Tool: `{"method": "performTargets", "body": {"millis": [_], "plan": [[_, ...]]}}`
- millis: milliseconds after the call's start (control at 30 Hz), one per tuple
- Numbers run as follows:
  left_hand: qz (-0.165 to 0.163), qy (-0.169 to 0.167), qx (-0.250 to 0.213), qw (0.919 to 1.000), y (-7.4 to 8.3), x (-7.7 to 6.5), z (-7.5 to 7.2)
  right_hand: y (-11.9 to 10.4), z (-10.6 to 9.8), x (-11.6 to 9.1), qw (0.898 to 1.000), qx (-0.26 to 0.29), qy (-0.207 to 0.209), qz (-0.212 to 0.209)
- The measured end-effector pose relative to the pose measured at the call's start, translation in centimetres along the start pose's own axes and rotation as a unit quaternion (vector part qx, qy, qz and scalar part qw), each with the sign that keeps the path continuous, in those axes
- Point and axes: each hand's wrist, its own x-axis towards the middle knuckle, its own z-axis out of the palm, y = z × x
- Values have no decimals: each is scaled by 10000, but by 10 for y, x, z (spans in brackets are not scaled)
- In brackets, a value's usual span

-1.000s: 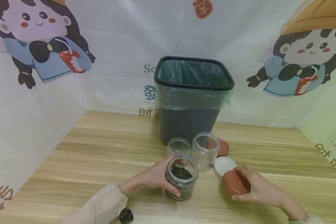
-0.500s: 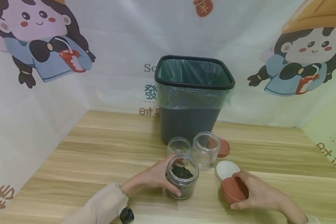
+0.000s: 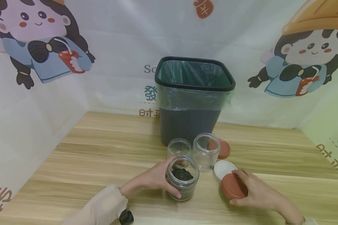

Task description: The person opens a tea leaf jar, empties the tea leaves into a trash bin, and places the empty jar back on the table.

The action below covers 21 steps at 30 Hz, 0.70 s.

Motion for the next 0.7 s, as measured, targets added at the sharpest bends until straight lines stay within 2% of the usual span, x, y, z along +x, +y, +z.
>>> {"method": "performTargets", "body": {"millis": [233, 367, 500, 600, 700], "plan": [[31, 17, -32, 10000, 0, 0, 0, 0, 0, 0, 9995, -44, 101, 282], [-1, -5, -31, 10000, 1, -1, 0, -4, -2, -2, 9999, 92, -33, 61], [-52, 6, -1, 10000, 2, -2, 0, -7, -2, -2, 9979, 430, -387, -297], [-75, 9, -10, 10000, 2, -2, 0, -8, 1, -1, 9968, 496, -540, -315], [-106, -3, -34, 9999, 3, -1, 0, -8, 4, 0, 9983, 270, -474, -215]]}}
